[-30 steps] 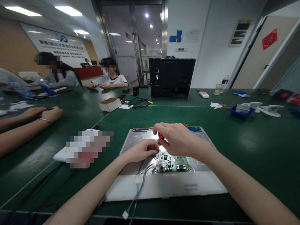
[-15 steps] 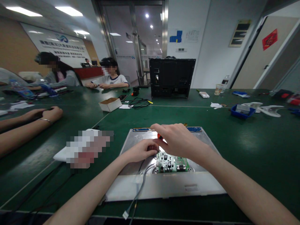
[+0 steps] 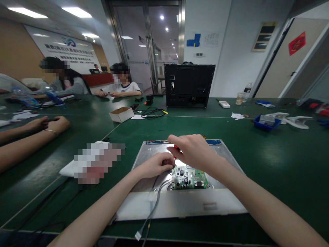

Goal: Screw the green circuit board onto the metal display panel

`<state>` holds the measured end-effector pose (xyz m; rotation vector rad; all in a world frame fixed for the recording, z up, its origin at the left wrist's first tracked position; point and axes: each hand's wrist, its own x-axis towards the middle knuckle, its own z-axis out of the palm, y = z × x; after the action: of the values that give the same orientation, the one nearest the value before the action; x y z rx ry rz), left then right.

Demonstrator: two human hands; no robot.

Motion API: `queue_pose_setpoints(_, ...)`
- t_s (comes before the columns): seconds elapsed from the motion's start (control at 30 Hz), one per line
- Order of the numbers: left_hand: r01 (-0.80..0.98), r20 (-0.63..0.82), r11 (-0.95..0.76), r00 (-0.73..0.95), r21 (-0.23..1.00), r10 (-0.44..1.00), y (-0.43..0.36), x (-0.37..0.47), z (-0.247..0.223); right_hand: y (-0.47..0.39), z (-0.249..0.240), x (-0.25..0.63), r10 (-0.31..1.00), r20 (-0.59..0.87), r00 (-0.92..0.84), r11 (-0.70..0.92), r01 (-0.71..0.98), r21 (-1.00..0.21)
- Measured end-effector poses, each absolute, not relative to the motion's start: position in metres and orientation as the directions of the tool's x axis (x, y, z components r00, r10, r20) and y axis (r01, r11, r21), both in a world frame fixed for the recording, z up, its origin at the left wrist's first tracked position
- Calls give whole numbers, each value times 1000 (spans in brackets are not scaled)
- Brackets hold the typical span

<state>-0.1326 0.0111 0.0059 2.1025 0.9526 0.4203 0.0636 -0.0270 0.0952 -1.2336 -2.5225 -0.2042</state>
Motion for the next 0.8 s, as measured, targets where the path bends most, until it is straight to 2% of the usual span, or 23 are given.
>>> queue_pose_setpoints(0.43,478,-19,-412,671,776,741,14,-133,4,-25,96,67,725,325,-607,679,709,-190)
queue_pose_setpoints(0.63,441,12,-440,695,782,719,12,-132,9,-26,101,71,756,275,-594,650,730,-212)
queue_pose_setpoints(0.8,437,13,-441,699,784,715,11,-132,8,-26,102,71,755,302,-582,645,740,-190)
